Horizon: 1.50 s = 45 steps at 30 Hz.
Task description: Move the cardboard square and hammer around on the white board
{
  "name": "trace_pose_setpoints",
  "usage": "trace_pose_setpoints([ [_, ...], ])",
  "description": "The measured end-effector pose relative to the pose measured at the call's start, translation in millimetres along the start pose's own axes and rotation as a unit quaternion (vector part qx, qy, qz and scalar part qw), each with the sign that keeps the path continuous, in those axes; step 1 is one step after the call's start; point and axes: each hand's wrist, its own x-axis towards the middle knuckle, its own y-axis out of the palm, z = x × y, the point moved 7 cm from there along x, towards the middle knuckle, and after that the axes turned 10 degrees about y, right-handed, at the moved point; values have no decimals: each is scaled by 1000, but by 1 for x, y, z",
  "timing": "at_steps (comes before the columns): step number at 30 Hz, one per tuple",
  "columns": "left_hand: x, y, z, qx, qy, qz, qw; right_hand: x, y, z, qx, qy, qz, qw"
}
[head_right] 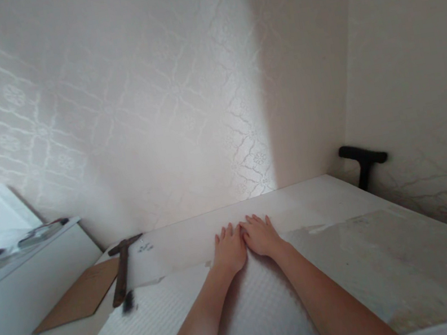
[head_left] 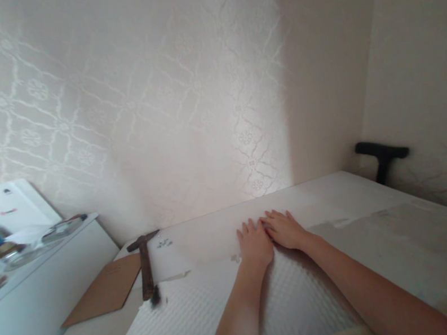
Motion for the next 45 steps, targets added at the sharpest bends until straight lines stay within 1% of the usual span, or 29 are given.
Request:
trace_pose_setpoints([
  [12, 0, 1, 1, -7, 4, -10, 1000, -2, -1, 1, 3, -2, -1, 1000],
  [22, 0, 1, 0, -6, 2, -1, 1000, 0, 1, 0, 0, -2, 1, 1000],
  [26, 0, 0, 0, -10, 2, -8, 1000, 0, 0, 0, 3, -1, -1, 1000],
  [34, -1, -1, -1, -7, 3, -1, 1000, 0, 0, 0, 6, -3, -1, 1000],
  [45, 1, 2, 1, -5, 3, -5, 1000, 1, 1, 0, 4, -5, -4, 1000],
])
